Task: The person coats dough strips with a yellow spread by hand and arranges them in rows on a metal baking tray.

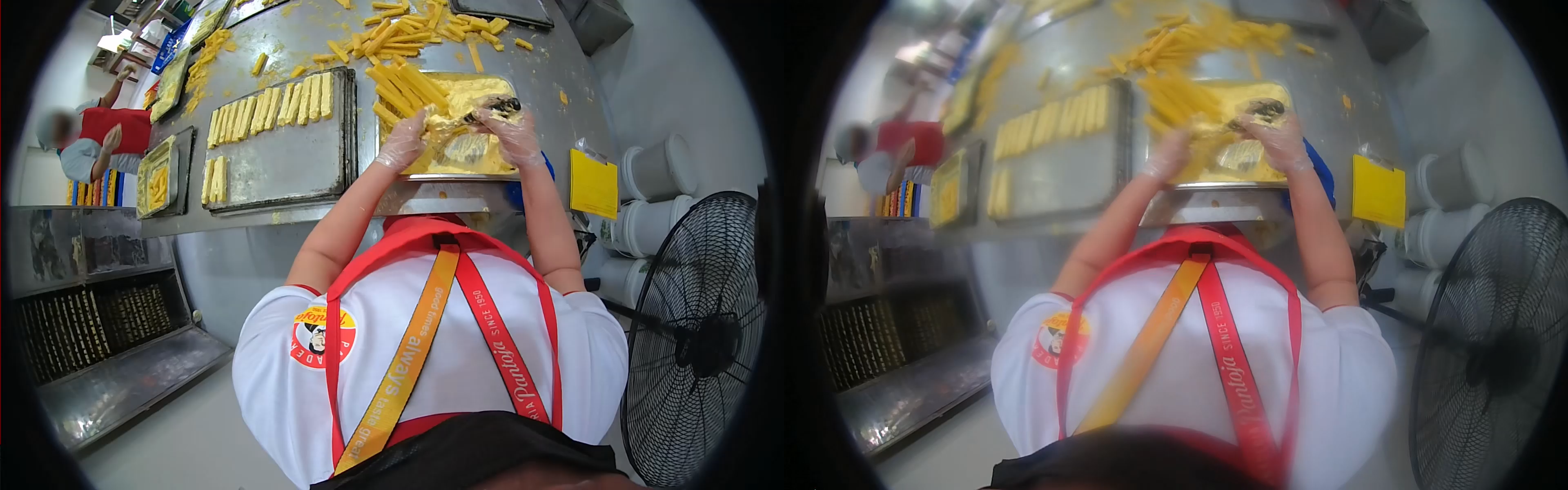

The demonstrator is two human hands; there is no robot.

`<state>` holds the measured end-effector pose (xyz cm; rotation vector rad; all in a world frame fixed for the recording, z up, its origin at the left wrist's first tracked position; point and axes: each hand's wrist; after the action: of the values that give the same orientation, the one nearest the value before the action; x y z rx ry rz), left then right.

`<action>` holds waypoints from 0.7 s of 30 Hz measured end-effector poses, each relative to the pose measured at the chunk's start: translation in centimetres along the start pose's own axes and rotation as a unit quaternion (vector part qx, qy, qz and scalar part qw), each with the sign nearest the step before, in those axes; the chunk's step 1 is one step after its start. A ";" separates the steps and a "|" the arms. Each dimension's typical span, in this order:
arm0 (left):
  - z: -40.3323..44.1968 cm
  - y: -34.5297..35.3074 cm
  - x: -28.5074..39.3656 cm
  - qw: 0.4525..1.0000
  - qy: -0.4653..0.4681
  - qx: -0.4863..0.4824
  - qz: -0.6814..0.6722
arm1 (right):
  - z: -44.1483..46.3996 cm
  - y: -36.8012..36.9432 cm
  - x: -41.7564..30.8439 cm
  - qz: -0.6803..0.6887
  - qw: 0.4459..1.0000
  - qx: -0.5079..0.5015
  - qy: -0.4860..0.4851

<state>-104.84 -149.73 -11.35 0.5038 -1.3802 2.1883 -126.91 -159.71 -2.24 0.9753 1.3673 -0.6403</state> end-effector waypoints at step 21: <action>0.8 -1.2 0.5 0.958 -0.269 -0.025 -0.099 | 0.2 -0.2 2.1 -0.095 0.993 0.015 -0.068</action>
<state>-104.51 -149.87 -9.85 1.2317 -1.5614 1.9218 -126.75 -159.62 -4.33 0.8158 1.3414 -0.8568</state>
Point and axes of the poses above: each hand's wrist, its own z-axis towards the middle knuckle, its own y-axis out of the palm, x = y × z, and after that the axes turned 2 degrees about y, right-handed
